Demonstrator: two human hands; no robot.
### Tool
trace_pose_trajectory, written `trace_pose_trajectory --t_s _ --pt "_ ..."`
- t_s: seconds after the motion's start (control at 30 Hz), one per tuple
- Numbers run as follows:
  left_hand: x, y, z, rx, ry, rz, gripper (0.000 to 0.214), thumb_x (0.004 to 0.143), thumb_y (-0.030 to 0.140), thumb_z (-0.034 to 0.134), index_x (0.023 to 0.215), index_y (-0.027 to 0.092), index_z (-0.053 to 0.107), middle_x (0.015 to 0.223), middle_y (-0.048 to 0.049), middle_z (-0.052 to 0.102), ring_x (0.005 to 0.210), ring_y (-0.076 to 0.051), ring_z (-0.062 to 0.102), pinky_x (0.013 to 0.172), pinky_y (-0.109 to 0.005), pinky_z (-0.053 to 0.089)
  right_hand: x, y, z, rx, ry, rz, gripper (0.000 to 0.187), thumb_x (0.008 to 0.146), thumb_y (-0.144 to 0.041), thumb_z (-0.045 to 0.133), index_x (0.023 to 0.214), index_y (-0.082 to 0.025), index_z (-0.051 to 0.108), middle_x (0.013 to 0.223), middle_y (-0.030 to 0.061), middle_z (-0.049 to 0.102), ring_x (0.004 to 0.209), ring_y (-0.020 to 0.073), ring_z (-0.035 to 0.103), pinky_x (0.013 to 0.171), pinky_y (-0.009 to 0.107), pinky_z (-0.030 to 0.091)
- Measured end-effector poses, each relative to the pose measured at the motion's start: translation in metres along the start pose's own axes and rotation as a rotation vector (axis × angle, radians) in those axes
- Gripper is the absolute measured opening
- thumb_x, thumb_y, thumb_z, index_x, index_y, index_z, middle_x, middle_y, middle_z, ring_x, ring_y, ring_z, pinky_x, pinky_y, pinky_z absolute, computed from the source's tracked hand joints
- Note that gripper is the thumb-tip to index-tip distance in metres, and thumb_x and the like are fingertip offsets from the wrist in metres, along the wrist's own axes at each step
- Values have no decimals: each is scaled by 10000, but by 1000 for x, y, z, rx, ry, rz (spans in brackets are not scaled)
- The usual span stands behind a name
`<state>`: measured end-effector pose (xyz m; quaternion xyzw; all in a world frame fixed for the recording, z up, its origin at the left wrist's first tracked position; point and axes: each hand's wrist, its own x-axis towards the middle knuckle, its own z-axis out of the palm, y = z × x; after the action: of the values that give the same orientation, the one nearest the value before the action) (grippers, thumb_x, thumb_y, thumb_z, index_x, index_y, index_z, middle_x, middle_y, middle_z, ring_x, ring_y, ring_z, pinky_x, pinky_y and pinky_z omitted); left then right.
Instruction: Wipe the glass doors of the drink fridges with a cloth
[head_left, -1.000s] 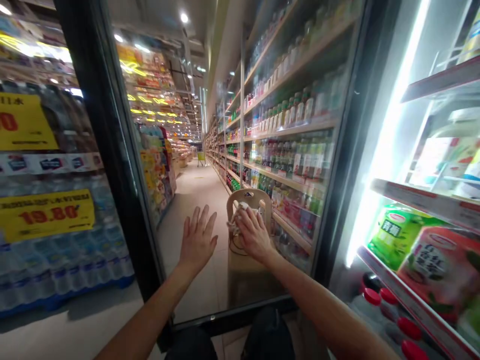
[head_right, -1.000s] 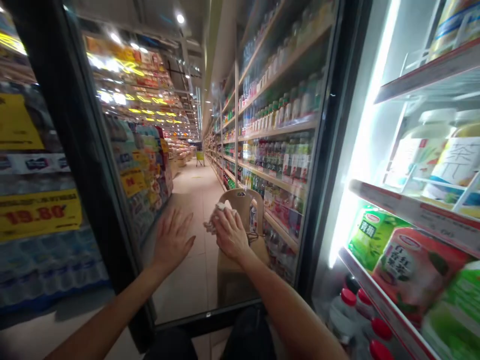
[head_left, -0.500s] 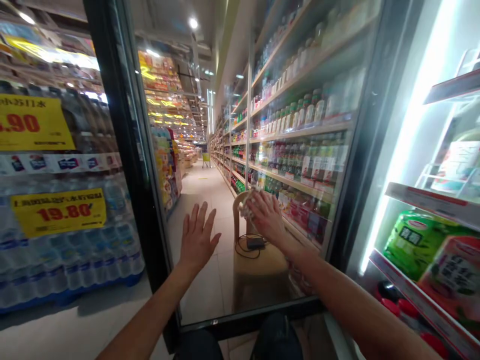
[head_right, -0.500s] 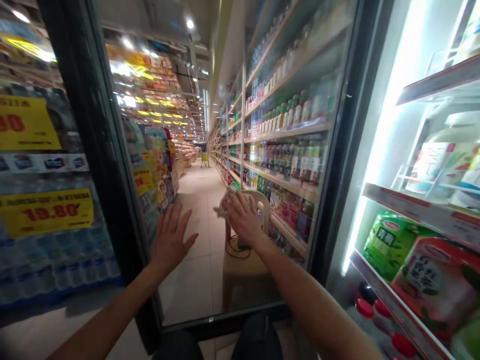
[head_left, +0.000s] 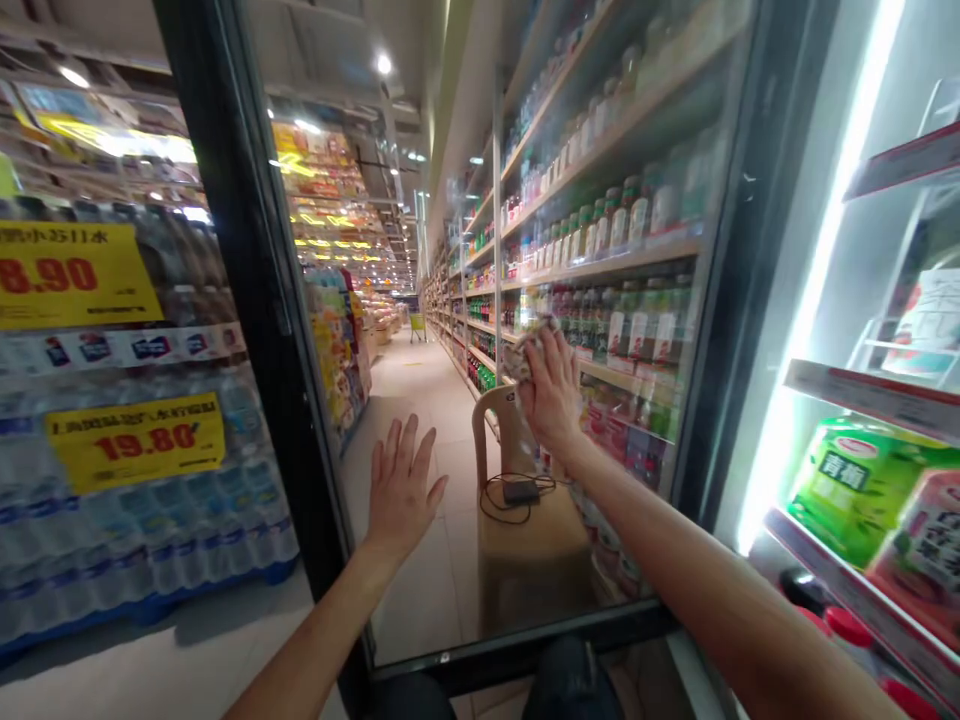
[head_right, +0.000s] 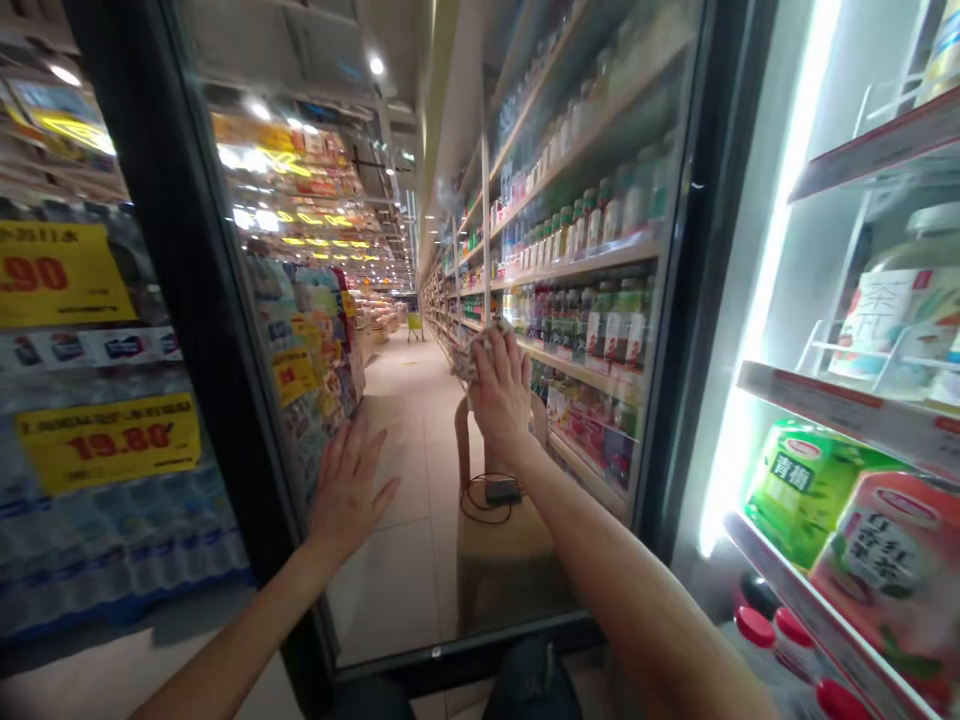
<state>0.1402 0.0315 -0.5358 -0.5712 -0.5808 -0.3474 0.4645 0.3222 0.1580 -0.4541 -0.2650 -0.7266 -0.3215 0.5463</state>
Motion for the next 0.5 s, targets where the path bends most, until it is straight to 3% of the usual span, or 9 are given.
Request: trace_pose_trajectory --t_s 0.17,0.23,0.33,0.37,0.4,0.5 --pt "14 15 -12 -118 112 60 633 831 241 502 1398 167 232 1422 -181 339 1372 -291 201 1065 -509 264 -32 -22 5 118 -204 -551 485 855 -179 432 1337 -207 401 1413 55 396 1377 200 187 1114 459 200" --pt "25 22 -18 -200 163 79 638 830 215 491 1402 175 212 1432 -170 321 1365 -283 221 1067 -500 276 -21 -22 6 147 -181 -482 509 849 -192 447 1353 -198 376 1418 69 385 1382 211 169 1112 490 183" --pt "42 30 -26 -293 228 70 615 834 187 474 1395 185 222 1434 -156 312 1358 -271 238 1074 -487 282 18 -17 5 129 -44 -95 565 836 -175 427 1390 -170 315 1449 95 322 1394 241 115 1113 524 144" --pt "47 31 -27 -324 240 75 603 836 176 468 1390 185 231 1426 -155 320 1353 -262 250 1075 -476 289 29 -18 5 130 -21 -33 572 836 -165 411 1397 -166 300 1453 94 314 1396 239 109 1117 517 139" --pt "52 33 -28 -363 245 86 591 840 171 463 1386 183 238 1416 -154 333 1345 -250 269 1073 -461 300 36 -21 5 143 -24 -34 570 841 -158 393 1401 -168 288 1450 90 319 1395 228 115 1122 503 144" --pt "63 37 -25 -517 244 135 540 864 206 436 1374 175 259 1378 -148 379 1311 -219 330 1064 -425 329 29 -35 9 242 -107 -241 546 871 -185 360 1406 -169 253 1420 91 372 1379 168 190 1116 425 224"
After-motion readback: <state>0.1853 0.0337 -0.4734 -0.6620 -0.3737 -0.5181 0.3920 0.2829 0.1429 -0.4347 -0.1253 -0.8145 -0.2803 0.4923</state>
